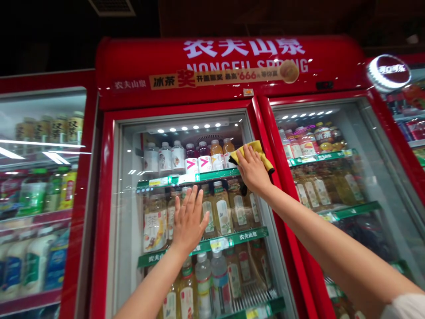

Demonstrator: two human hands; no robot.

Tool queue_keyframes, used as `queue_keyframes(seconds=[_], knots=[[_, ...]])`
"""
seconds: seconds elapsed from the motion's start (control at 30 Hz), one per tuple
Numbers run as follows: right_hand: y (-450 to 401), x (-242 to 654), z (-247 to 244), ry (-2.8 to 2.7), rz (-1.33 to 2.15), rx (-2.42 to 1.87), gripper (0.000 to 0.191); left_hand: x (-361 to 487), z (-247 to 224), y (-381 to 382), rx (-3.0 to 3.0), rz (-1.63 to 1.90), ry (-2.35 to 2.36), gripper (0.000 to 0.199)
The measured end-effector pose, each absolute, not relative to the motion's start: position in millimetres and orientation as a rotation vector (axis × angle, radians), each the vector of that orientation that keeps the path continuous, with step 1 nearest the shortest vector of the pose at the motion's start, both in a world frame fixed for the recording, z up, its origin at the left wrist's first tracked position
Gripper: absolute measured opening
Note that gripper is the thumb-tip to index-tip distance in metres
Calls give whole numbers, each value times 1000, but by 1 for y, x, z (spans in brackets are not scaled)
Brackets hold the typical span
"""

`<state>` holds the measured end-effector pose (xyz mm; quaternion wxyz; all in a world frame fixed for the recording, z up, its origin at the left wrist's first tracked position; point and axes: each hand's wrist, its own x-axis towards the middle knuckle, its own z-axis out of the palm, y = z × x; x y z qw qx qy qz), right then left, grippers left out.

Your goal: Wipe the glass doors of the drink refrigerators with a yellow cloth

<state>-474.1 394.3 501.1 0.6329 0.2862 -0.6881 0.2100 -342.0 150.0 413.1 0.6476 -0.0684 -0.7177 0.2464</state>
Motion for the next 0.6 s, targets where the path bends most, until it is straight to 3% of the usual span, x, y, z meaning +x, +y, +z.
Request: queue_keyframes(seconds=[0.13, 0.4, 0.6], knots=[[410, -479, 481, -1561, 293, 764, 57, -338, 414, 142, -158, 591, -1613, 84], [370, -463, 549, -1577, 502, 641, 56, -329, 414, 128, -123, 580, -1623, 82], [384, -453, 489, -1486, 169, 991, 50, -317, 408, 114, -115, 576, -1666, 79]])
